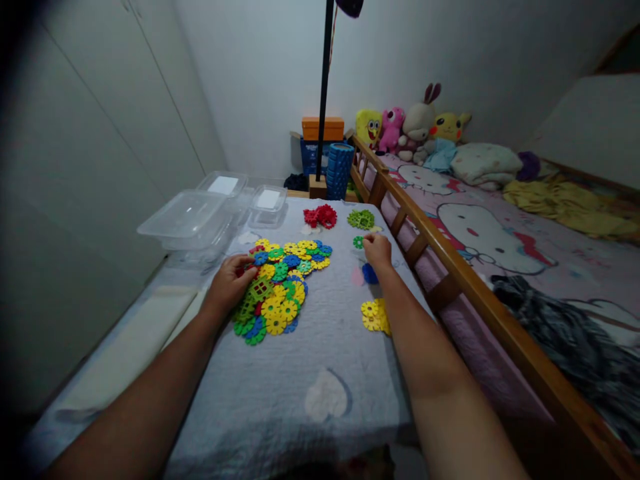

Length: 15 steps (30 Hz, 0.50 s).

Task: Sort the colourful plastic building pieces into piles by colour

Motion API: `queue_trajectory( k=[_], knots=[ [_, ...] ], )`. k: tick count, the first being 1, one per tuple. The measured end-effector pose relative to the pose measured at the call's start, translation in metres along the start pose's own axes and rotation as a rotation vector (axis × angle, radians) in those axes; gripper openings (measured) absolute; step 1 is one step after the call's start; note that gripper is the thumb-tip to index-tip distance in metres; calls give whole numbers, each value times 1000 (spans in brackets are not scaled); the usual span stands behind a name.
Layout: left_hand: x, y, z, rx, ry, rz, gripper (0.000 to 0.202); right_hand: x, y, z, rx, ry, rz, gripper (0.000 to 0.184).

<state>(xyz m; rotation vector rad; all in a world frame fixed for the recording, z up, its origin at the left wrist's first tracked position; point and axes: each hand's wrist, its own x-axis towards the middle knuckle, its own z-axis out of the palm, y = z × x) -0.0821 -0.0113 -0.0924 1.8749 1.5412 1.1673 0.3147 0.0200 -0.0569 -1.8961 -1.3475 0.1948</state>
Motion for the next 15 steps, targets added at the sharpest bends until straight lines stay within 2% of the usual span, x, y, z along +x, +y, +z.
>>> queue_trajectory(
  k=[3, 6, 15],
  knots=[
    [0, -1, 0, -2, 8, 4, 30, 17, 25, -6, 9, 30, 100, 9],
    [1, -1, 1, -6, 7, 2, 30, 26, 37, -4, 3, 45, 141, 7],
    [0, 0, 0, -8, 8, 0, 29, 38, 30, 9, -132, 84, 202, 12]
  ],
)
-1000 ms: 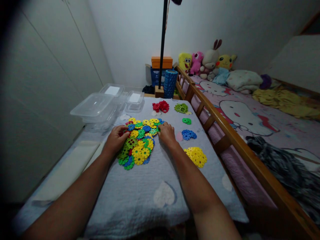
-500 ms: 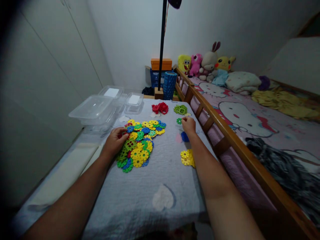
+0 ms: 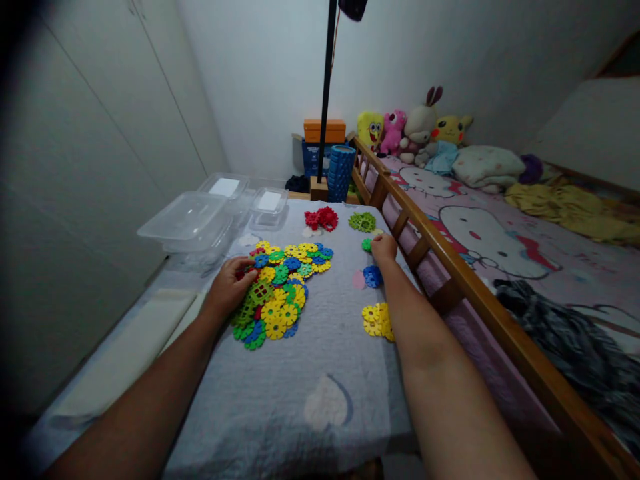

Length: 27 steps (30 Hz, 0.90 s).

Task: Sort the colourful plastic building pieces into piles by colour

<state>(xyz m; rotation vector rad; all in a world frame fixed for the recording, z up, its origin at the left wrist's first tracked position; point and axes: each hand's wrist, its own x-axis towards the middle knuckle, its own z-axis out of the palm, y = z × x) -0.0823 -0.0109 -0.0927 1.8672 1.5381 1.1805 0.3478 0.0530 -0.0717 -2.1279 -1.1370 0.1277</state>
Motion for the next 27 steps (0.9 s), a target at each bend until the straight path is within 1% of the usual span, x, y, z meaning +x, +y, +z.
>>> queue_trajectory(
  k=[6, 9, 13, 14, 16, 18, 20, 24, 27],
  knots=[
    [0, 0, 0, -3, 3, -4, 29, -4, -3, -1, 52, -5, 17, 13],
    [0, 0, 1, -7, 5, 3, 30, -10, -7, -2, 116, -8, -7, 12],
    [0, -2, 2, -11, 10, 11, 30, -26, -24, 2, 191, -42, -146, 15],
    [0, -2, 2, -12, 10, 11, 30, -32, -31, 4, 203, -73, -189, 16],
    [0, -2, 2, -11, 9, 8, 30, -45, -45, 11, 198, -182, -260, 20],
    [0, -2, 1, -9, 7, 4, 29, -60, -58, 19, 142, -314, -313, 25],
    [0, -1, 1, -9, 9, -1, 28, -75, -68, 26, 43, -395, -355, 34],
    [0, 2, 0, -12, 2, -4, 27, -100, -75, 35, -178, -397, -391, 54],
    [0, 2, -1, -12, -3, -6, 26, -110, -73, 37, -244, -397, -394, 53]
  ],
)
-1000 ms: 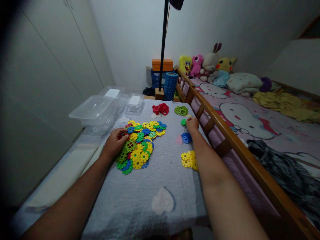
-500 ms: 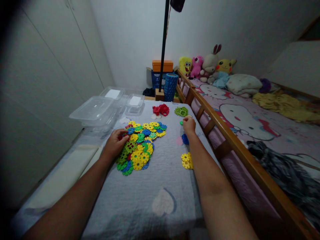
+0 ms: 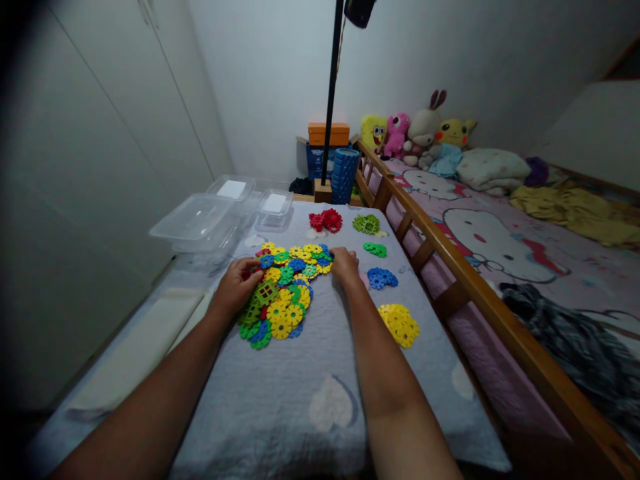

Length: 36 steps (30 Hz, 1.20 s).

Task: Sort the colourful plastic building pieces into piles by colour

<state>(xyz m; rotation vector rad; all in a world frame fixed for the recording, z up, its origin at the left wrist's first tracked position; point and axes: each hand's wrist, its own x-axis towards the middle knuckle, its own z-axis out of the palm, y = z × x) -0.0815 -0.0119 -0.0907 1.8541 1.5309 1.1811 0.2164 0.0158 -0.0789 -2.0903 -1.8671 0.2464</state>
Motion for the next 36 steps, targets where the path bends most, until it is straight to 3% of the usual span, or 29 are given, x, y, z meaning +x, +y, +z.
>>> queue_trajectory(
  k=[13, 17, 21, 25, 30, 36],
  knots=[
    [0, 0, 0, 2, -4, 0, 27, -1, 7, 7, 51, 116, -65, 25],
    [0, 1, 0, -11, -4, -7, 27, -1, 5, -4, 56, 150, -53, 22],
    [-1, 1, -1, -7, -4, 3, 27, -1, 12, -30, 69, 213, -26, 20],
    [0, 0, -1, 5, -6, 8, 26, -9, 38, -60, 157, 192, 4, 17],
    [0, -2, 0, 6, -1, 10, 28, -33, 88, -89, 273, 80, 65, 12],
    [1, -2, 0, 8, 2, 5, 28, -56, 129, -103, 350, -73, 121, 7]
  ],
)
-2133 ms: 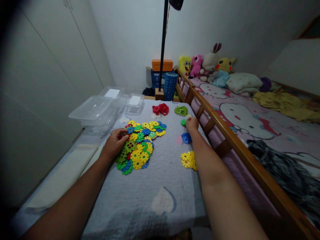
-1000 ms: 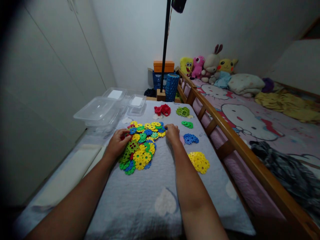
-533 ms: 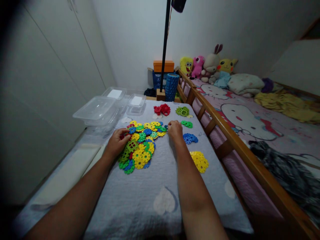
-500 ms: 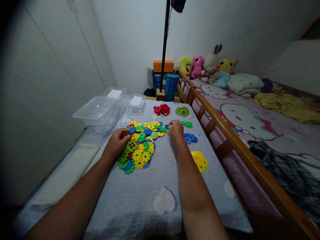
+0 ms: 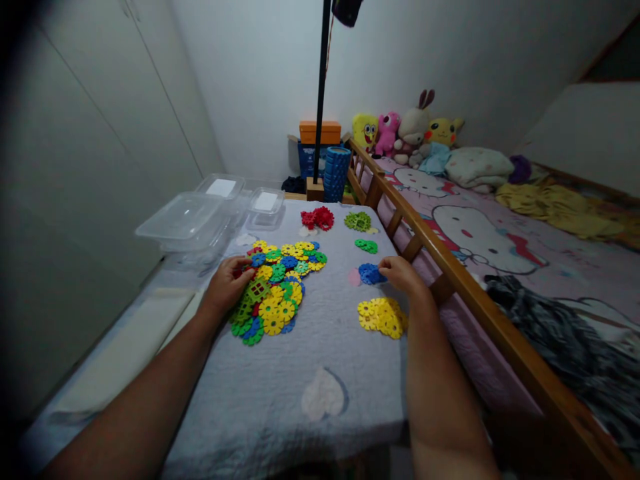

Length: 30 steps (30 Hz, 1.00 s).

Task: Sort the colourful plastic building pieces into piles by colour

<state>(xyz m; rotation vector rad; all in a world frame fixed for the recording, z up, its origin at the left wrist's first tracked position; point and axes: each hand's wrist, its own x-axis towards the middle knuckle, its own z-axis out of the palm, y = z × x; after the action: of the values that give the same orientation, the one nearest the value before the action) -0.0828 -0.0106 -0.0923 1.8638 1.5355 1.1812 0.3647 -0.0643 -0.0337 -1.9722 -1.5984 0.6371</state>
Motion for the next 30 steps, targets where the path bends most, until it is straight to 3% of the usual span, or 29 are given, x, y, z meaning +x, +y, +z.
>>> queue_trajectory(
  k=[15, 20, 30],
  knots=[
    [-1, 1, -1, 13, 1, 3, 28, -8, 23, 18, -151, 186, 38, 11],
    [-1, 0, 0, 7, -1, 0, 29, -10, 28, 28, -253, 191, 9, 28],
    [-1, 0, -1, 15, -10, 14, 30, -5, 23, 35, -305, 213, -41, 26]
  ],
)
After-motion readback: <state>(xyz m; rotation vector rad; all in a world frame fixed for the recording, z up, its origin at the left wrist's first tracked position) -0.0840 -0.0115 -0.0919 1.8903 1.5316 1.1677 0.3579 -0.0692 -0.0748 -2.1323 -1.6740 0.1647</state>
